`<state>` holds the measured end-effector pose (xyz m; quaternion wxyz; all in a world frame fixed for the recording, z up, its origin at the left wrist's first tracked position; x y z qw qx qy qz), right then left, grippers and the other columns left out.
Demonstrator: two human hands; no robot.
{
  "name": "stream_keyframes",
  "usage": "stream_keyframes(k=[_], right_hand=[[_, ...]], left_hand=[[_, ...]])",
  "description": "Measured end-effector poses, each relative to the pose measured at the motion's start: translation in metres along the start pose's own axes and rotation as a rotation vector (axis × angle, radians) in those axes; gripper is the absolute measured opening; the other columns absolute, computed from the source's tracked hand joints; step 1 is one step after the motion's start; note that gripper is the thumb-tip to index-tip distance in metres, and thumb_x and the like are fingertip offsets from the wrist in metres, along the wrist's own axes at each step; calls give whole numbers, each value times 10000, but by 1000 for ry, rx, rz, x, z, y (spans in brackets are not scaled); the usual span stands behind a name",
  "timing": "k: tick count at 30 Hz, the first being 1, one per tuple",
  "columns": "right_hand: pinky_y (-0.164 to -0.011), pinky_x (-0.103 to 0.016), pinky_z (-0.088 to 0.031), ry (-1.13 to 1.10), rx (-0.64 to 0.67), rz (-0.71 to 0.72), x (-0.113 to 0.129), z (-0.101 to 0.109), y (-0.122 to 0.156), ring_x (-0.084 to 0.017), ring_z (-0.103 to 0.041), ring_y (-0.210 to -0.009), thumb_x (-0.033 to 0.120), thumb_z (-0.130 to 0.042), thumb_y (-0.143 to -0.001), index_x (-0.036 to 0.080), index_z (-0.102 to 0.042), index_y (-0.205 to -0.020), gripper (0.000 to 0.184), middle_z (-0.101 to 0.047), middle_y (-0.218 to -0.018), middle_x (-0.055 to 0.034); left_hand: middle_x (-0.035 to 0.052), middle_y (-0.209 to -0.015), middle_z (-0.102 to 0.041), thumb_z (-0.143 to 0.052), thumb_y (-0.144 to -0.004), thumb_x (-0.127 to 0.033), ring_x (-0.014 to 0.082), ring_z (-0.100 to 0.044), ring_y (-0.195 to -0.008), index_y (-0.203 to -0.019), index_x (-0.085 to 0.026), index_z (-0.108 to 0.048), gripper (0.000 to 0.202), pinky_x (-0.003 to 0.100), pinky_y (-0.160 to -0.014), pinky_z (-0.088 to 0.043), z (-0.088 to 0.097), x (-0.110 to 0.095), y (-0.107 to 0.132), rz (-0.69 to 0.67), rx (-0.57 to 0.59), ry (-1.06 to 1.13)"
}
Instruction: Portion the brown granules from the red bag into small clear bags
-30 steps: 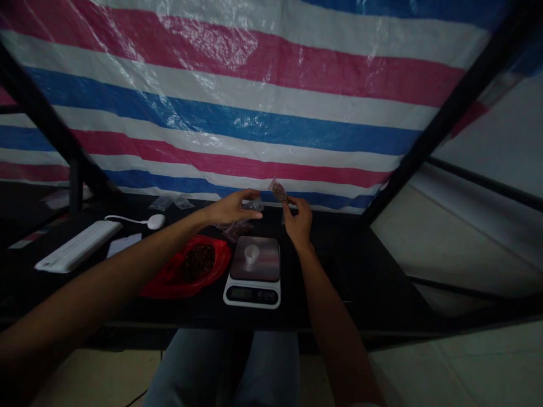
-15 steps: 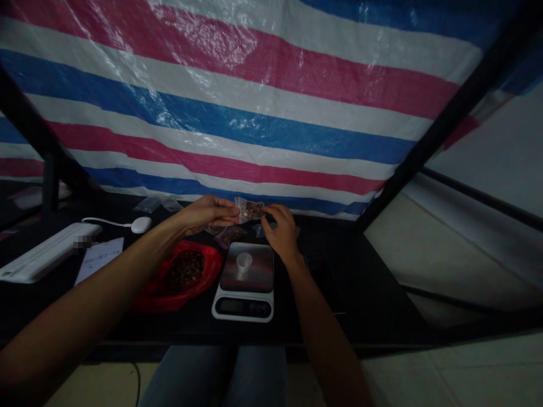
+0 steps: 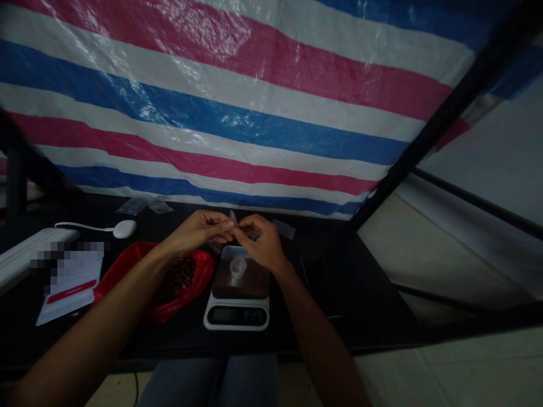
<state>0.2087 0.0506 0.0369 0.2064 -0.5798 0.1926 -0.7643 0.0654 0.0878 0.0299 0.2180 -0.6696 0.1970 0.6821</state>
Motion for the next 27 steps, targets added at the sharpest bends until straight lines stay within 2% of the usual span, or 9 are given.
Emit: stream_keyframes(k=[7, 13, 15, 16, 18, 19, 21, 23, 27], right_hand=[[-664, -301, -583, 89, 9, -93, -2, -2, 1, -189, -704, -743, 296, -657, -840, 216, -696, -778, 109, -750, -864, -48], [-547, -289, -538, 169, -145, -167, -2, 9, 2, -177, -659, -596, 321, -690, -801, 217, -665, -728, 129, -712, -701, -24], [-546, -289, -546, 98, -156, -194, -3, 9, 3, -174, -666, -594, 372, -687, -819, 213, -664, -746, 176, -724, -724, -31], [-548, -288, -552, 58, -156, -204, -3, 8, 3, -172, -670, -597, 393, -684, -826, 212, -665, -754, 196, -729, -735, -33], [-563, -288, -570, -20, -145, -216, -3, 4, 4, -172, -681, -614, 425, -697, -823, 211, -664, -751, 228, -733, -744, -34], [-575, -292, -584, -63, -140, -224, -3, 1, 4, -174, -688, -623, 444, -711, -815, 213, -657, -741, 249, -730, -741, -30], [-597, -310, -614, -161, -125, -260, -5, -2, 4, -178, -703, -628, 503, -739, -797, 217, -631, -724, 315, -723, -729, -20], [-609, -326, -635, -248, -99, -308, -9, -4, 3, -180, -720, -625, 570, -750, -787, 218, -612, -737, 381, -726, -733, -14], [-621, -297, -638, -280, -114, -327, -16, 10, -1, -176, -756, -685, 648, -728, -797, 212, -618, -804, 449, -756, -834, -35]], left_hand=[[8, -686, -672, -793, -753, -558, 141, -627, -612, -799, -162, -685, 413, 239, -560, -506, 0, -2, 8, -53, 2, -207], [-29, -618, -566, -604, -884, -437, 148, -580, -576, -729, -198, -561, 288, 267, -579, -484, 3, -6, 14, -126, -54, -328], [12, -772, -650, -637, -867, -449, 189, -646, -724, -820, -195, -594, 262, 313, -691, -534, 4, -14, 16, -236, -140, -444], [54, -936, -695, -703, -824, -471, 231, -675, -875, -933, -190, -627, 311, 356, -795, -553, 4, -20, 18, -323, -184, -514], [136, -1291, -647, -823, -722, -488, 311, -613, -1199, -1215, -191, -611, 614, 436, -1028, -500, -1, -29, 22, -490, -224, -618], [153, -1391, -600, -838, -716, -486, 325, -567, -1287, -1312, -196, -574, 714, 449, -1094, -458, -4, -30, 23, -535, -204, -641], [147, -1380, -623, -753, -828, -482, 306, -591, -1273, -1347, -194, -568, 621, 425, -1102, -451, -8, -26, 22, -523, -133, -638], [114, -1248, -701, -619, -942, -474, 266, -665, -1138, -1287, -189, -613, 448, 376, -1025, -493, -6, -23, 22, -454, -105, -610], [89, -1183, -738, -528, -989, -513, 250, -684, -1084, -1218, -188, -662, 420, 335, -987, -492, 11, -38, 36, -420, -121, -637]])
Point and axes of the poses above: each hand's wrist, its own y-axis away from the middle knuckle, its own z-axis out of the back of the hand, x = y × z, the point moved 7 cm from there along -y, towards the middle knuckle
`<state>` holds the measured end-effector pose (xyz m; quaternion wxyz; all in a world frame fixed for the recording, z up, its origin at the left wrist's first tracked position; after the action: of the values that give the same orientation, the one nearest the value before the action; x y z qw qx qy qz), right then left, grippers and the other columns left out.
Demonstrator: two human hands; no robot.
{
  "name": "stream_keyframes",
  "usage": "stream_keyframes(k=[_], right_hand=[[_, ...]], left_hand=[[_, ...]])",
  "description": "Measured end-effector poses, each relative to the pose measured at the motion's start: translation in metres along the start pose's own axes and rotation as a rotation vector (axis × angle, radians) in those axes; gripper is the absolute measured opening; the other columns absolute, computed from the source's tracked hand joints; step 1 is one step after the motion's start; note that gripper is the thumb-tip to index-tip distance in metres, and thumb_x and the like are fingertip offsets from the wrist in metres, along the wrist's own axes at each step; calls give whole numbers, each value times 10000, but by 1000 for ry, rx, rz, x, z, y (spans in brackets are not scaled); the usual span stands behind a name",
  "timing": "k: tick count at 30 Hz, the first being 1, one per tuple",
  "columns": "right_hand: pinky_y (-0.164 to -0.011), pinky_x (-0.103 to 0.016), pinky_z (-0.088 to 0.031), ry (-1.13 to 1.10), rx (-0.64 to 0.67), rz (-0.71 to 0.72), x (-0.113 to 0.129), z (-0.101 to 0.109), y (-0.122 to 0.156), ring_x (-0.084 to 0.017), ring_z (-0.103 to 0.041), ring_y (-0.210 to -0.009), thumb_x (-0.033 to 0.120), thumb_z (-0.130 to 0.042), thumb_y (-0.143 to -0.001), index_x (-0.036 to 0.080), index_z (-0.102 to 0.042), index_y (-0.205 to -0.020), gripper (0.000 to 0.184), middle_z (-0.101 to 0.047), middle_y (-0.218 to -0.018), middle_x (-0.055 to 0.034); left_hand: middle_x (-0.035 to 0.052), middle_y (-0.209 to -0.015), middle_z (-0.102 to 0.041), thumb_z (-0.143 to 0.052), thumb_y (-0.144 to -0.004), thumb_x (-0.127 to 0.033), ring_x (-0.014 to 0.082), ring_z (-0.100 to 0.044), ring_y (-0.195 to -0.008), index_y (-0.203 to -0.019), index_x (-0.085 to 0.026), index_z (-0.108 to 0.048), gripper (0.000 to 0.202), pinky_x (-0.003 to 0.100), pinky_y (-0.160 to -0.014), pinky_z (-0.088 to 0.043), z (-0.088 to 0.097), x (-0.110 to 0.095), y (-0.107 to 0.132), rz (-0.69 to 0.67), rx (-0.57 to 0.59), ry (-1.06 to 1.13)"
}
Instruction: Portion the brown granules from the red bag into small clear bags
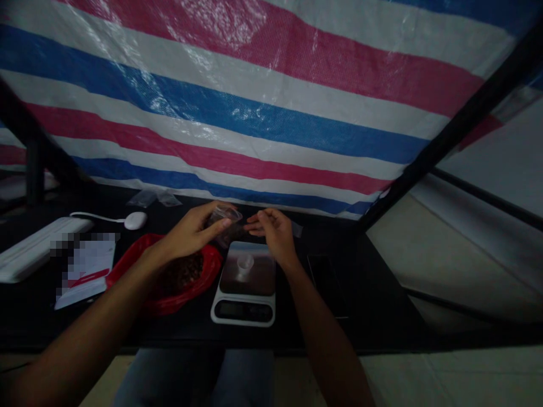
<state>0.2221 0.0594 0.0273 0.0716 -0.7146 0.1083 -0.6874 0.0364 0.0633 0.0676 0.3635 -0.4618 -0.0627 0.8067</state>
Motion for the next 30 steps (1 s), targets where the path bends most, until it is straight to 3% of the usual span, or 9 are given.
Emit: stream_keyframes(k=[2, 7, 10, 13, 19, 25, 30], right_hand=[[-585, -269, -621, 24, -48, 16, -1, 11, -5, -177, -755, -696, 662, -738, -781, 210, -617, -801, 468, -755, -839, -41], [-510, -243, -579, 77, -92, 33, -9, 25, -13, -162, -717, -650, 651, -774, -744, 208, -651, -772, 461, -742, -785, -39], [-503, -249, -571, 119, -76, 65, -11, 25, -14, -161, -703, -653, 639, -759, -766, 213, -669, -772, 435, -743, -784, -41], [-498, -244, -555, 160, -60, 79, -13, 24, -14, -165, -698, -670, 615, -750, -782, 211, -676, -784, 412, -747, -790, -45], [-506, -226, -520, 233, -71, 75, -21, 28, -17, -157, -687, -677, 542, -730, -793, 197, -676, -789, 350, -747, -793, -43], [-515, -231, -499, 289, -79, 96, -24, 32, -19, -158, -676, -671, 507, -701, -821, 197, -683, -804, 311, -757, -810, -44], [-579, -271, -518, 323, -56, 147, -22, 30, -20, -172, -678, -685, 483, -682, -846, 198, -687, -800, 288, -754, -814, -48]], left_hand=[[90, -1166, -747, -534, -977, -527, 253, -687, -1066, -1179, -189, -685, 422, 331, -962, -490, 16, -6, 5, -4, 91, -128], [103, -1035, -771, -595, -907, -521, 266, -708, -884, -1132, -214, -724, 402, 334, -765, -480, 50, -10, 24, 55, 422, -690], [121, -955, -767, -616, -884, -435, 268, -699, -788, -1035, -200, -730, 302, 344, -682, -445, 53, -13, 34, 20, 583, -914], [122, -897, -764, -644, -849, -338, 274, -690, -757, -973, -180, -735, 221, 345, -658, -422, 43, -15, 40, 5, 699, -980], [132, -908, -772, -696, -815, -330, 268, -695, -798, -966, -150, -756, 243, 325, -673, -395, 32, -18, 40, 1, 798, -1076], [114, -913, -777, -697, -826, -321, 240, -678, -748, -977, -167, -764, 226, 314, -617, -330, 38, -27, 38, -57, 824, -1153], [85, -883, -780, -739, -814, -339, 193, -640, -695, -923, -195, -784, 187, 301, -595, -265, 47, -25, 38, -11, 835, -1154]])
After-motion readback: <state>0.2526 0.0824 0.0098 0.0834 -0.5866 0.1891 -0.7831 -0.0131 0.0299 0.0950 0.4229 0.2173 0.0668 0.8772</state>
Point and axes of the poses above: each hand's wrist, its own y-axis away from the middle knuckle, its own z-axis out of the back of the hand, x = y × z, the point moved 7 cm from there along -y, towards the middle knuckle
